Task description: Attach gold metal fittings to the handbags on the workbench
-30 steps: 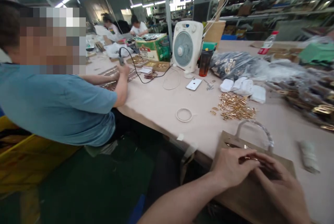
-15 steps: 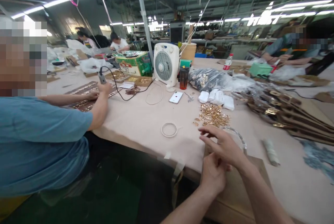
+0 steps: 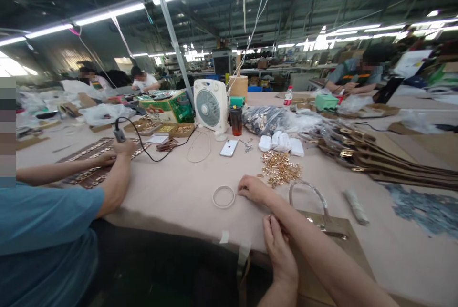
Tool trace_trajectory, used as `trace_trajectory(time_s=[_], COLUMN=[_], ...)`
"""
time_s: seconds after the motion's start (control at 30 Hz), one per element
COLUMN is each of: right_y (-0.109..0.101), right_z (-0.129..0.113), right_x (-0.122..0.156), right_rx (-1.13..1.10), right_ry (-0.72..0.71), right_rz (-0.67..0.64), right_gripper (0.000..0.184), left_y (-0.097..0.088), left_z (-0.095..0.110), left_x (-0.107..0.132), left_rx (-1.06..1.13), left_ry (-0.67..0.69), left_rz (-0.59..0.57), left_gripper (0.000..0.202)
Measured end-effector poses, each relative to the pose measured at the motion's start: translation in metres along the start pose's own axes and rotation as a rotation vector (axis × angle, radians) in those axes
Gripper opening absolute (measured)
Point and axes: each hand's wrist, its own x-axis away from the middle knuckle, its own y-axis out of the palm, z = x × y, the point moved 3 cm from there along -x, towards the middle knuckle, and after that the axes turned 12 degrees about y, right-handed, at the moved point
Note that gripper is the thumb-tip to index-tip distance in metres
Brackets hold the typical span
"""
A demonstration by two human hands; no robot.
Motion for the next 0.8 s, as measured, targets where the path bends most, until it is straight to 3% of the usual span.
trace_trajectory(time_s=[0.2,0.43,0.67,0.8], right_y=[-0.023,-0.056,-0.036,-0.027], right_z=[-0.01,0.004,0.047,0.054], right_x=[0.023,0.093,0.134,0.14], right_rx=[0.029,0.027,-0.115,-0.145], right_ry=[0.041,0.11,0.155,0.133], right_rz=[0.089,0.239,0.334,0.381], right_gripper=[0.009,0.009,0.008,0.009], left_y=[0.009,0.013,0.019,0.02], left_z=[-0.002,0.002,0.016,0.034], left_x=[-0.012,-0.012,0.0,-0.004], left_rx=[0.201,0.18,0.114,0.075], left_ry=[0.035,0.059,0.125,0.157], left_rz=[0.024,0.054,0.0,-0.045], left_gripper=[0.047,0.044,0.043,0.041])
